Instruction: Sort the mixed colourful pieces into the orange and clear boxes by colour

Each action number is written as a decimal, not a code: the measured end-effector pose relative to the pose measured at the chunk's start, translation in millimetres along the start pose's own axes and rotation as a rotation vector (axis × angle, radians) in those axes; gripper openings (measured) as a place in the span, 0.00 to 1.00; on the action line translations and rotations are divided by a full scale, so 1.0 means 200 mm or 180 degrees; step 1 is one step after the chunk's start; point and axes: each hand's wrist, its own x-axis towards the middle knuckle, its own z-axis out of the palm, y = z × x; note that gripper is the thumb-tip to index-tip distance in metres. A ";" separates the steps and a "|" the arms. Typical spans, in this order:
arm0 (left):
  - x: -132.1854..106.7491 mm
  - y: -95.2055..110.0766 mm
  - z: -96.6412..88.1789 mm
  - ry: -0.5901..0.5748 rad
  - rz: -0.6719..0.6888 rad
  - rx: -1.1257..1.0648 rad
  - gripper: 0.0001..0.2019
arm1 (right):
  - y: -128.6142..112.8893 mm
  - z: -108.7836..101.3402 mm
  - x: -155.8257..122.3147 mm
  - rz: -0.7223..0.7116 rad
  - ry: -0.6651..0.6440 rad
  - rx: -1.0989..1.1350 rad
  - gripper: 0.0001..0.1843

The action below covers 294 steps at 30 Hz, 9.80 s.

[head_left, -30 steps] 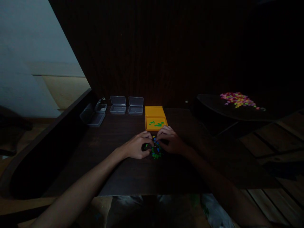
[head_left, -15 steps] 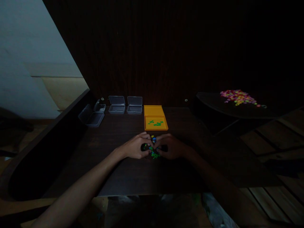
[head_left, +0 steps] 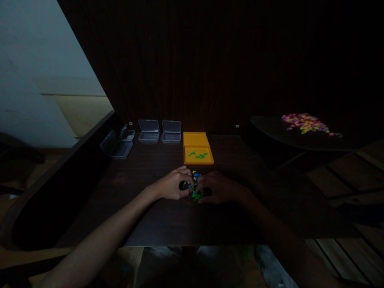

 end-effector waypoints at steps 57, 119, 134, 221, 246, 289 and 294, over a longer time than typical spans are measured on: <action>0.01 -0.02 0.00 0.0680 -0.0096 -0.0191 0.05 | -0.01 0.03 0.02 0.0006 -0.0236 -0.0063 0.06; 0.11 -0.19 0.05 0.1889 -0.0333 0.0387 0.06 | 0.22 -0.06 0.01 0.1100 0.0777 -0.0822 0.09; 0.14 -0.27 0.04 0.1728 -0.0296 0.0615 0.15 | 0.23 -0.05 0.04 0.1246 0.0618 -0.0458 0.07; 0.01 0.05 0.01 -0.0298 0.0435 0.0009 0.10 | 0.04 -0.06 -0.03 0.0477 -0.0404 0.0150 0.09; 0.02 0.06 0.05 -0.0264 0.0364 0.0116 0.06 | 0.17 -0.11 -0.04 0.0683 0.0045 0.1354 0.10; 0.02 0.08 0.04 -0.0338 0.0324 0.0127 0.06 | 0.39 0.00 0.03 0.0840 0.1881 -0.0585 0.20; 0.02 0.08 0.04 -0.0305 0.0316 0.0118 0.06 | 0.41 0.02 0.03 0.0632 0.1923 -0.0581 0.20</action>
